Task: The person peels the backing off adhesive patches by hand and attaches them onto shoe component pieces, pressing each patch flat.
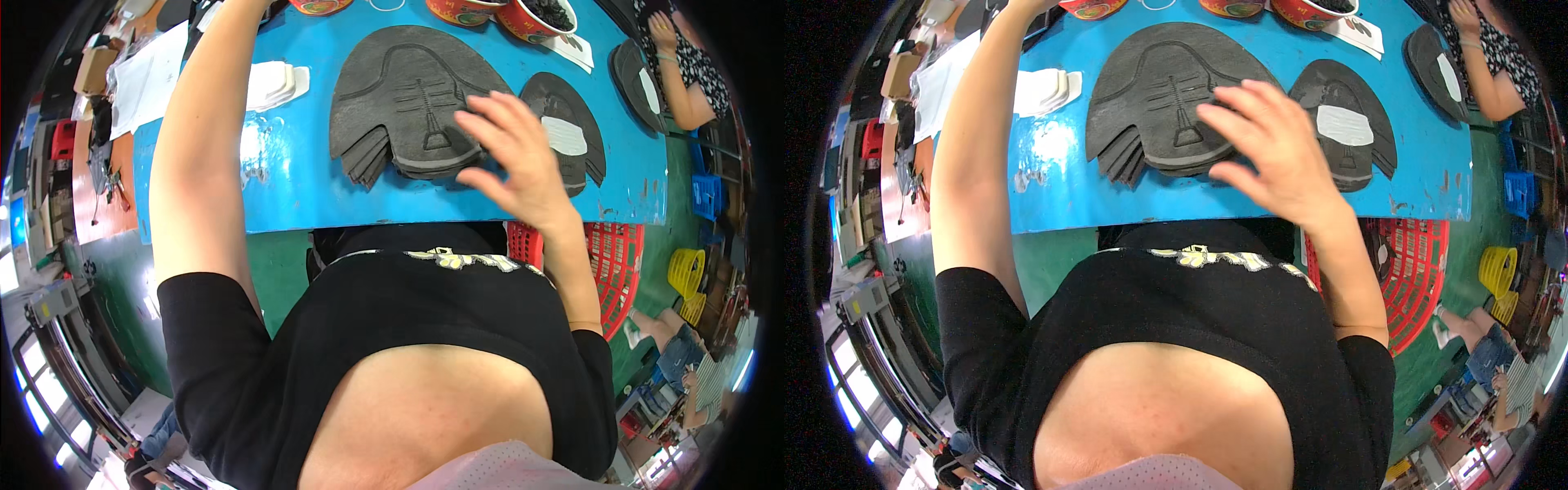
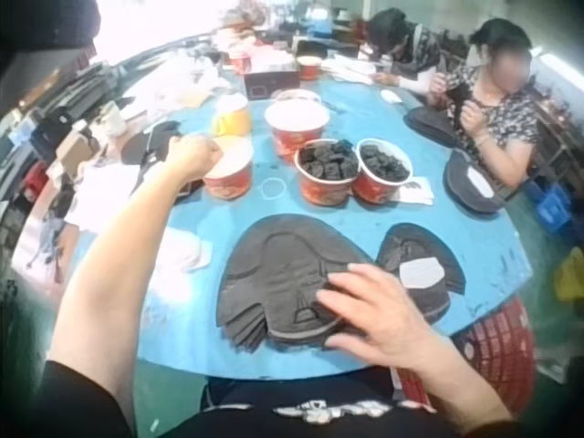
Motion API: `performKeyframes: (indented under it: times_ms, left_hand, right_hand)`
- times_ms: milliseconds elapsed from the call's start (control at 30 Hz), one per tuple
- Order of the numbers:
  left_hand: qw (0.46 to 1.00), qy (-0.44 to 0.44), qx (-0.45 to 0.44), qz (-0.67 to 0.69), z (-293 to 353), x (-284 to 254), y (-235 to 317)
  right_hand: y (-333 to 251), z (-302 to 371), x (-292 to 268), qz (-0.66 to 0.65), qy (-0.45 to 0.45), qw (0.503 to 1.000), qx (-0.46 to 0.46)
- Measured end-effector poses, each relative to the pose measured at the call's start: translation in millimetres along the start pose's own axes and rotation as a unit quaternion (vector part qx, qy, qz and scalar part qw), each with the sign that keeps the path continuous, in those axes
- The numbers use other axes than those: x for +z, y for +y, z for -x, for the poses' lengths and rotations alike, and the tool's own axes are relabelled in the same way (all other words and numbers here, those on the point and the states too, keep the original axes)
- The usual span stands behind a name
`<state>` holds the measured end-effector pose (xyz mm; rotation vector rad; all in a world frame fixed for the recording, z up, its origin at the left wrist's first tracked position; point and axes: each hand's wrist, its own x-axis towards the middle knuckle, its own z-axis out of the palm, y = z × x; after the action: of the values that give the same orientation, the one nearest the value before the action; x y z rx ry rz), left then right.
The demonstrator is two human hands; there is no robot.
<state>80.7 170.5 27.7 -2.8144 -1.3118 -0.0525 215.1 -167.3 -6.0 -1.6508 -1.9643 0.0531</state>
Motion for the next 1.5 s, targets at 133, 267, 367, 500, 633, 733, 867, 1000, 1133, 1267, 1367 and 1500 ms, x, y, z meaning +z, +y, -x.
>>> performKeyframes:
  times_ms: [133, 267, 367, 500, 633, 733, 867, 1000, 1133, 1267, 1367, 1500]
  left_hand:
    - [0.973, 0.215, -0.043, 0.069, 0, 31, -38]
    - [0.894, 0.370, 0.090, 0.236, 46, 43, -81]
    - [0.919, 0.339, 0.141, 0.147, 111, 45, -57]
    - [0.945, 0.299, 0.104, 0.081, 162, 74, -64]
    - [0.946, 0.237, 0.074, 0.207, 172, 83, -64]
    - [0.958, 0.230, 0.097, 0.143, 171, 77, -50]
    - [0.967, 0.203, 0.110, 0.105, 175, 74, -50]
    - [0.971, 0.207, 0.074, 0.096, 182, 64, -33]
    - [0.945, 0.187, 0.177, 0.204, 186, 32, 15]
    - [0.945, 0.137, 0.231, 0.186, 189, 16, 76]
    - [0.949, 0.133, 0.219, 0.183, 190, 17, 81]
    - [0.947, 0.131, 0.217, 0.197, 194, 18, 77]
  right_hand:
    - [-7, 2, 15, 0.015, -0.046, 0.999, -0.006]
    - [-8, 9, 26, 0.008, -0.015, 1.000, -0.009]
    - [-9, 12, 30, 0.021, 0.000, 1.000, 0.000]
    - [-12, 10, 34, 0.038, 0.006, 0.999, 0.009]
    - [-9, 11, 34, 0.040, 0.013, 0.999, 0.013]
    - [-9, 16, 34, 0.018, 0.022, 0.999, 0.031]
    - [-3, 14, 41, -0.017, 0.038, 0.999, 0.012]
    - [-7, 17, 36, -0.047, 0.042, 0.998, 0.017]
    - [-5, 16, 36, -0.053, 0.046, 0.998, 0.006]
    - [-3, 5, 22, -0.048, 0.040, 0.998, 0.004]
    - [3, -3, 22, -0.063, 0.059, 0.996, 0.007]
    - [4, -20, 25, -0.071, 0.105, 0.990, 0.069]
